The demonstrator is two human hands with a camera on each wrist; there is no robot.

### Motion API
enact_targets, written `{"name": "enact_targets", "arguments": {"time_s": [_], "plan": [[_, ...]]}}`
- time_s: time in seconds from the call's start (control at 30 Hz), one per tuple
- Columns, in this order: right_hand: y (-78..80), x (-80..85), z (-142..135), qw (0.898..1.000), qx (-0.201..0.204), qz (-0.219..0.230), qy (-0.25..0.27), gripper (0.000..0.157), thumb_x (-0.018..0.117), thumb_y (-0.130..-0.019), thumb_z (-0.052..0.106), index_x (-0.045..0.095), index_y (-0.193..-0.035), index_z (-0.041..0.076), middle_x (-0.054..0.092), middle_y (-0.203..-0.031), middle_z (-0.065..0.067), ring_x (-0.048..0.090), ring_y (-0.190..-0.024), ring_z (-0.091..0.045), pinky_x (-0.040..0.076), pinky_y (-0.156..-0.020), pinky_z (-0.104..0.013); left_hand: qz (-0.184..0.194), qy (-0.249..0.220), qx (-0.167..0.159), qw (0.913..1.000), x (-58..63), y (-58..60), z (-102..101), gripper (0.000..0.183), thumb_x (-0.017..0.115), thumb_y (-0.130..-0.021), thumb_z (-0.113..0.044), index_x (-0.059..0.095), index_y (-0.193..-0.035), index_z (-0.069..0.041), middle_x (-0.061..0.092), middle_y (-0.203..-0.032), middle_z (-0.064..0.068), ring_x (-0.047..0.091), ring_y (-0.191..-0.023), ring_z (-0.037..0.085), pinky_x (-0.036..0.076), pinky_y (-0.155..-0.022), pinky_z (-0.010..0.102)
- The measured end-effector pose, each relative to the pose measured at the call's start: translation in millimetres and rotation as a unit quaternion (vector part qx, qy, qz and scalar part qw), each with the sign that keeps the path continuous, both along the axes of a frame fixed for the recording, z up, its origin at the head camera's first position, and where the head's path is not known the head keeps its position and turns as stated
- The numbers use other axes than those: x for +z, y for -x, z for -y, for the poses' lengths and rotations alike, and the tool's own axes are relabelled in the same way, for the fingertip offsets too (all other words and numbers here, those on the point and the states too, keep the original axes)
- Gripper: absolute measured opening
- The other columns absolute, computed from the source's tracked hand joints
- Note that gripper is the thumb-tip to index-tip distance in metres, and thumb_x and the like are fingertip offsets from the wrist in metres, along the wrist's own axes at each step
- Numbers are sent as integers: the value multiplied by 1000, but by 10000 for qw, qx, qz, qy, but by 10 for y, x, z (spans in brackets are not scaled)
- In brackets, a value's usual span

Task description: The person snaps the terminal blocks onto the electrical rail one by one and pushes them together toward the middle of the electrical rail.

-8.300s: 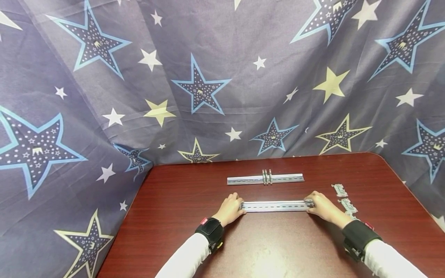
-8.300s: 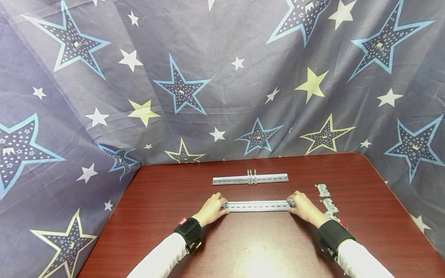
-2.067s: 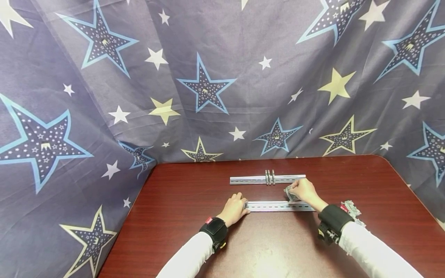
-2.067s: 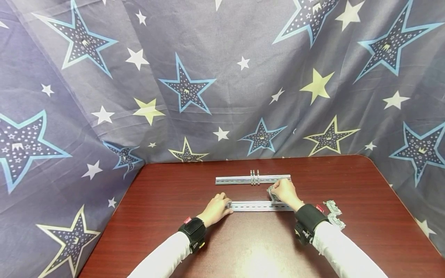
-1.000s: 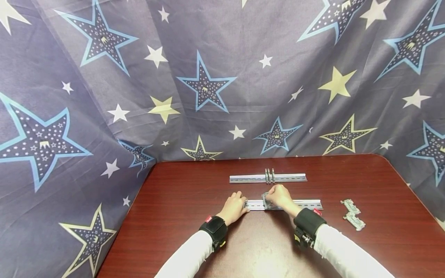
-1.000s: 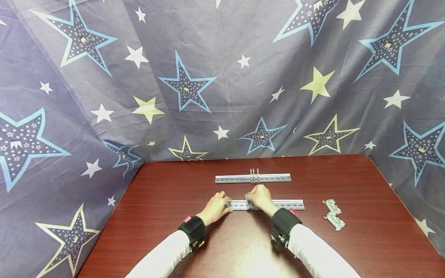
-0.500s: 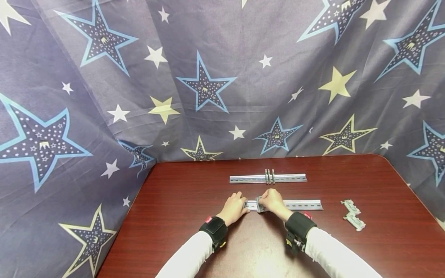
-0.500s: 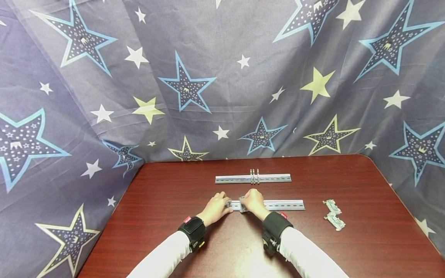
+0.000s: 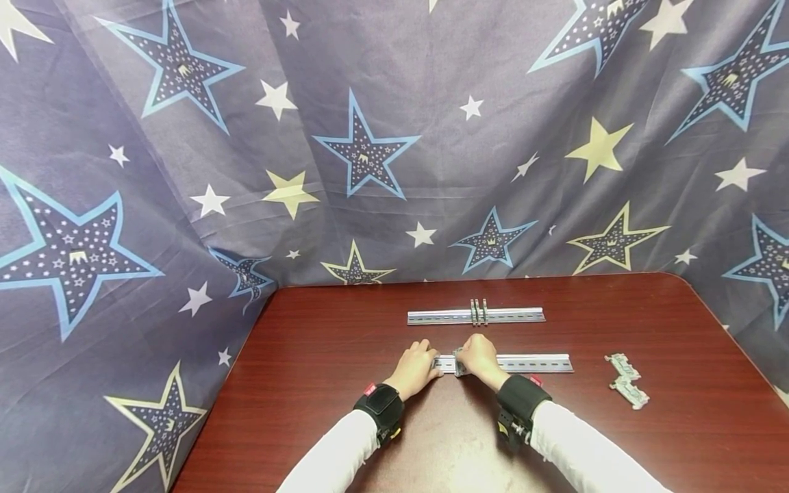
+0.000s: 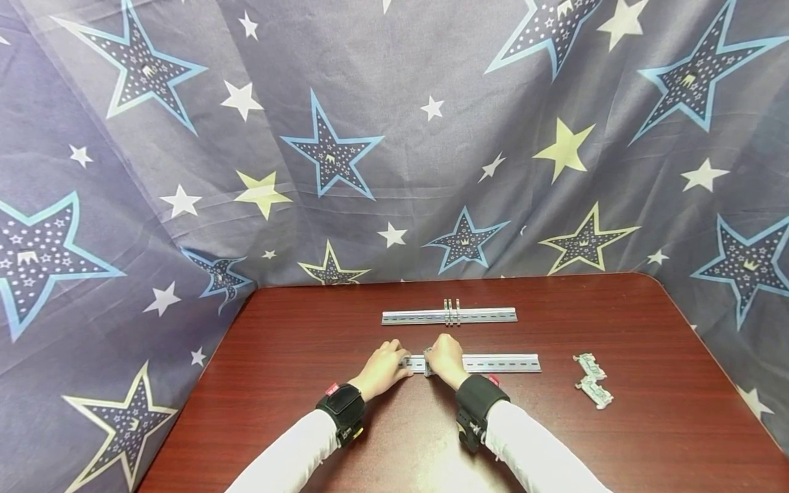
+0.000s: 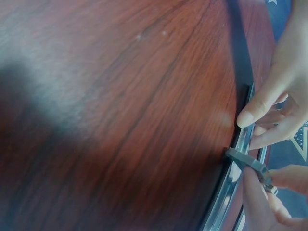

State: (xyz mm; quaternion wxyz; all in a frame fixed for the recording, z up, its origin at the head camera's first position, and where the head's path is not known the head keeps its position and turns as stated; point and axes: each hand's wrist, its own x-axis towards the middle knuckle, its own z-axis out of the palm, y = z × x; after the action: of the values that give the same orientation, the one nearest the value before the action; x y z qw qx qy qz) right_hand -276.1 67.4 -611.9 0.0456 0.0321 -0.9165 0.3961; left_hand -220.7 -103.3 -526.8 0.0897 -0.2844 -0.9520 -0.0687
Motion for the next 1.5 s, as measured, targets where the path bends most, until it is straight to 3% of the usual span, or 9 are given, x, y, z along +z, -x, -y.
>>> {"name": "enact_targets", "arguments": {"time_s": [0.03, 0.1, 0.17, 0.27, 0.4, 0.77, 1.0, 1.23, 1.5], "plan": [[56, -117, -6, 9997, 47, -217, -56, 19, 67, -64, 22, 55, -56, 9, 53, -54, -4, 50, -52, -21, 39, -50, -34, 4, -9, -3, 10000, -2, 0, 0, 29, 70, -71, -30, 65, -91, -10, 48, -81, 2, 48, -76, 19, 41, -60, 29], [1, 47, 26, 9998, -15, 40, -203, 20, 68, -65, 21, 56, -56, 8, 55, -55, -4, 53, -54, -21, 41, -53, -36, 3, -32, -19, 10000, -2, -2, 0, 29, 70, -71, -30, 65, -91, -10, 48, -81, 2, 48, -76, 19, 40, -60, 29], [-95, 308, 59, 9995, -112, 62, -294, 20, 67, -63, 18, 55, -53, 8, 53, -53, -4, 52, -52, -21, 41, -50, -35, 4, -61, -37, 10000, 1, -7, 2, 29, 70, -70, -30, 65, -91, -10, 49, -82, 2, 48, -76, 19, 40, -59, 28], [-341, 853, 136, 9976, -287, 409, -484, 14, 66, -62, 9, 55, -54, 3, 55, -54, -7, 55, -56, -25, 43, -54, -39, 6, -96, -63, 9999, 13, -15, 3, 29, 70, -70, -29, 65, -90, -9, 49, -83, 2, 48, -76, 19, 40, -60, 29], [-518, 1153, 207, 9966, -315, 184, -745, 15, 64, -62, 5, 52, -53, 4, 53, -53, -7, 56, -57, -26, 44, -55, -38, 21, -129, -80, 9999, 36, -21, 1, 29, 70, -71, -29, 65, -90, -8, 49, -83, 3, 49, -77, 20, 41, -60, 30], [-537, 1187, 368, 9938, -400, -211, -1020, 4, 56, -66, -4, 59, -63, -3, 62, -68, -18, 61, -66, -34, 47, -59, -40, 61, -77, -41, 9999, 33, -15, -5, 29, 70, -71, -28, 65, -90, -7, 50, -85, 4, 49, -78, 21, 42, -62, 32], [-529, 1241, 417, 9926, -530, -23, -1097, 6, 54, -69, -4, 60, -69, -5, 63, -71, -19, 61, -68, -34, 48, -59, -40, -24, -53, -67, 10000, 15, 1, 5, 30, 70, -71, -29, 65, -90, -8, 50, -85, 4, 49, -77, 21, 43, -62, 32], [-488, 1308, 464, 9916, -607, 437, -1054, 9, 53, -72, -3, 61, -70, -4, 64, -75, -19, 62, -70, -34, 49, -57, -39, 18, -44, -28, 10000, 22, 12, 19, 31, 70, -71, -30, 65, -91, -7, 51, -87, 5, 49, -78, 21, 43, -64, 33], [-471, 1303, 450, 9903, -662, 479, -1123, 8, 53, -71, -2, 61, -70, -4, 64, -75, -19, 61, -71, -35, 48, -57, -40, 24, -56, -26, 10000, 23, 5, -5, 31, 71, -70, -30, 64, -90, -7, 51, -87, 5, 50, -78, 22, 43, -63, 33]]}}
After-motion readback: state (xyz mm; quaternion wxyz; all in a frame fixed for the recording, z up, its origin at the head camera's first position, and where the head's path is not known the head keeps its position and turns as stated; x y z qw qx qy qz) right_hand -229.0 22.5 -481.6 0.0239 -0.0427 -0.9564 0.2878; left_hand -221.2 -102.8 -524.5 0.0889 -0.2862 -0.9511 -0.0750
